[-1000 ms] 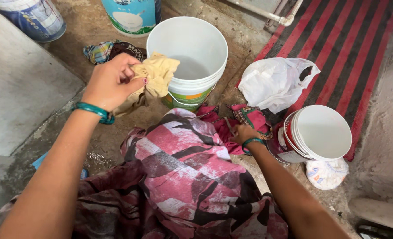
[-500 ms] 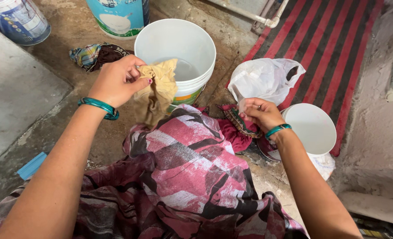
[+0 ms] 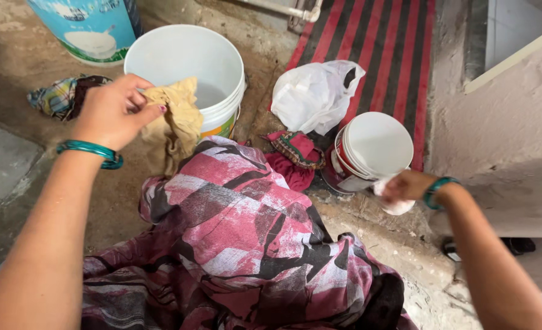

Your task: The person kneels on a wet concrete floor hand-washing clothes. They scrub red, dark, and light garments with a blue bar of soap and a brush, dip and wring items in a bucket of water, and place washed clothes on a nearby surface.

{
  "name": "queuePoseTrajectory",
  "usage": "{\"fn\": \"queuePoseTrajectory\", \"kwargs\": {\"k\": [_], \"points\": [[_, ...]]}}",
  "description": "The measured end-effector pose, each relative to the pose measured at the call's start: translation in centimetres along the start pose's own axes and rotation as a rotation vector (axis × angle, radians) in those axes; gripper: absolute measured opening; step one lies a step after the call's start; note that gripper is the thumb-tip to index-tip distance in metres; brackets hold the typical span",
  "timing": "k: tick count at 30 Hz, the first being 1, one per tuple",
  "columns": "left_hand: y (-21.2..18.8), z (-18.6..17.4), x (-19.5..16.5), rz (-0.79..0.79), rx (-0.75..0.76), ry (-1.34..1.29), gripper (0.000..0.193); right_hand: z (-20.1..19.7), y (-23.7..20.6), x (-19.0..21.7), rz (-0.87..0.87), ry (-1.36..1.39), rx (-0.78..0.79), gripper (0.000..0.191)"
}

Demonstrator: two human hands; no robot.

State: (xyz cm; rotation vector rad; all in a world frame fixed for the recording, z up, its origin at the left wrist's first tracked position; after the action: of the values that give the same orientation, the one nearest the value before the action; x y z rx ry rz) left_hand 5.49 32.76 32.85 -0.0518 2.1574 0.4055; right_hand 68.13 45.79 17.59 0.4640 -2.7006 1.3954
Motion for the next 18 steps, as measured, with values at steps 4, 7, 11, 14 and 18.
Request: {"fn": "queuePoseTrajectory", "kwargs": {"k": [4,7,11,14,18], "points": [[0.0,0.7,-1.0,-0.003,0.02,0.042,0.043,-2.5,-3.0,-3.3,0.054,-0.119,0.107,0.021],[-0.2,0.5,-1.5,-0.043,0.022,0.065,0.042,-6.2,-1.8,-3.2,0.14,-0.317,0.172,0.012],[-1.1,-0.6,-2.4,-0.091,0.002,0.133,0.04,-15.4,4.7,3.4,0.01,-0.605,-0.006,0.023],[-2.1,-1.7,-2.9,-0.14,-0.029,0.166,0.039,-29.8,1.9,12.5,-0.494,0.002,-1.201,0.042],[-3.5,-4.1,-3.1,-0.184,-0.1,0.218,0.034,-35.0,-1.5,23.8,-0.675,0.237,-1.518,0.054]]}}
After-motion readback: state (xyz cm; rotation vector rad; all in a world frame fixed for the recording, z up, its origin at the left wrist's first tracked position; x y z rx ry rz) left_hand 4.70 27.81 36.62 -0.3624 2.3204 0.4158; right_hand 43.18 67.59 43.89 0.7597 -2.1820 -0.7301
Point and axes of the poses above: each hand's wrist, its own y-axis towards the middle knuckle, its own z-axis out of the palm, x = y × z, the point moved 8 cm from there along y, towards the middle knuckle, and after that the axes turned 11 degrees about -y, right-handed, at the moved point
